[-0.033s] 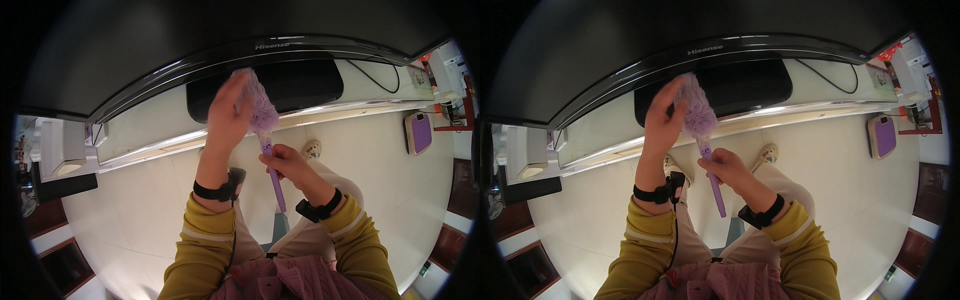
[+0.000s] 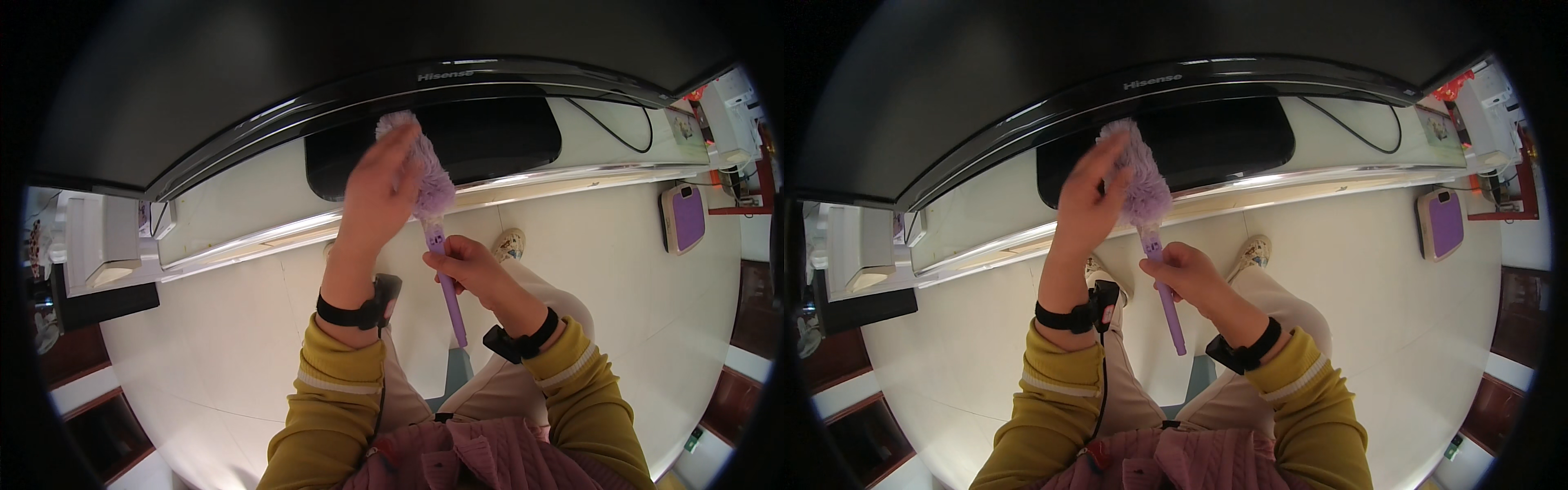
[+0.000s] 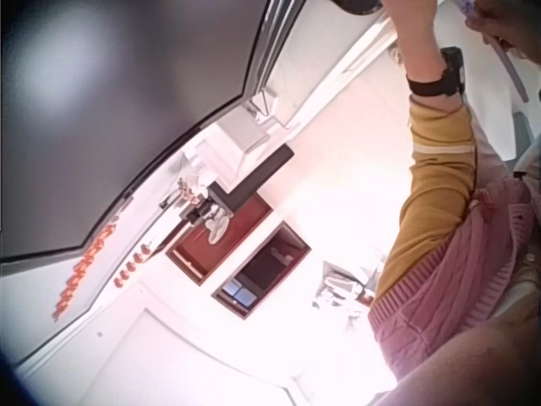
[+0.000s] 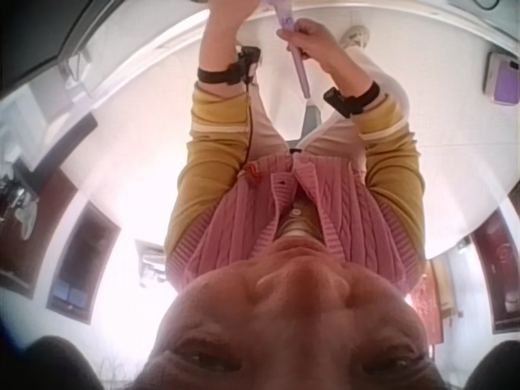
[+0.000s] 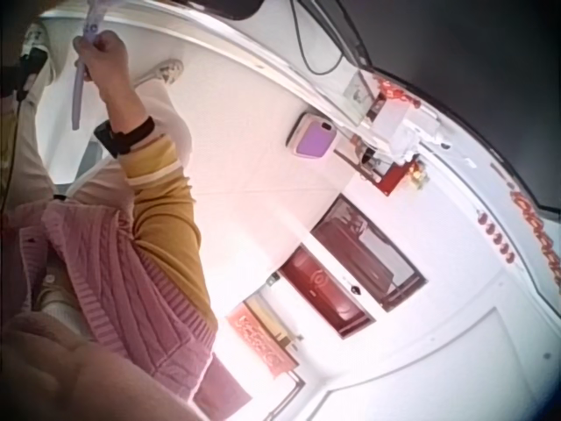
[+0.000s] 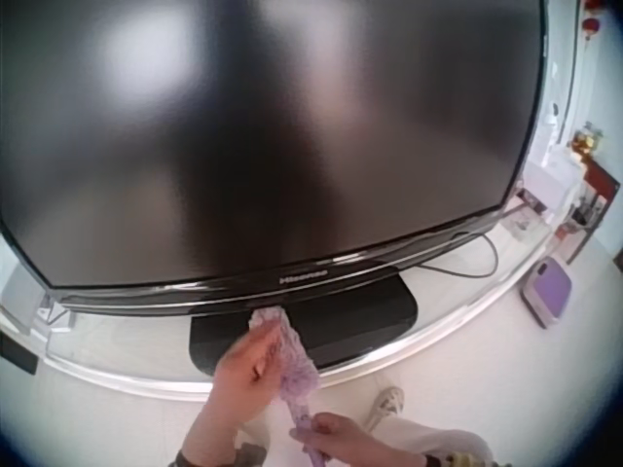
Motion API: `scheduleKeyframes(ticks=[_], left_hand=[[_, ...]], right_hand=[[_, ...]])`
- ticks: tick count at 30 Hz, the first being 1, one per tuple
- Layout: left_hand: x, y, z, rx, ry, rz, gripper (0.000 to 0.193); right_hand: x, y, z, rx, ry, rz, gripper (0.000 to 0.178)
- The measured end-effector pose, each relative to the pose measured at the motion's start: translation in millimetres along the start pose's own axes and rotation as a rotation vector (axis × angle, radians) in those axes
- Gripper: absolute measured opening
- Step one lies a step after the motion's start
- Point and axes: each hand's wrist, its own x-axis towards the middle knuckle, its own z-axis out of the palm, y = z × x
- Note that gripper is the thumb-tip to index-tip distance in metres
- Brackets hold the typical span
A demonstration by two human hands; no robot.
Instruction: The person uses a purple duster to wipe the TV stand, the TV screen, and the TV stand again. They then pick up a decorative plate, dust it, and place it back. Finally, they dust a white bottle and two red vases on the stand.
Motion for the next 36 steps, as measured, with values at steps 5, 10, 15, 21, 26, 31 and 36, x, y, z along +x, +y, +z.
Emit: scheduleKeyframes(ticks=[5, 10, 15, 21, 26, 31, 36], left_hand=[[-7.3, -1.7, 1.2, 0.209, -0.221, -0.074, 0.043], [-7.0, -7.2, 0.3, 0.274, -0.099, -0.036, 0.041], [-3.7, -4.8, -1.9, 0.207, 0.006, -0.331, 0.046], [-0.1, -5.4, 0.5, 0.252, 0.012, -0.037, 0.041], [-3.5, -3.8, -3.9, 0.166, -0.167, -0.252, 0.02], [-5.3, -2.5, -2.6, 0.105, -0.214, -0.348, 0.012], [-3.8, -11.9, -10.0, 0.153, 0.031, -0.435, 0.02]], right_hand=[[3.0, 0.8, -3.6, -0.054, 0.012, -0.039, 0.026], [2.7, -2.3, -4.8, -0.257, 0.12, -0.114, 0.029], [-2.1, -6.0, -3.6, -0.486, 0.168, -0.165, 0.028], [-3.4, -4.4, 0.0, -0.59, 0.171, -0.228, 0.026], [-1.6, -7.2, -2.9, -0.599, 0.229, -0.261, 0.028], [-3.7, -16.1, -15.1, -0.482, 0.274, -0.216, 0.026], [-1.3, -22.7, -38.2, -0.291, 0.55, -0.297, 0.023]])
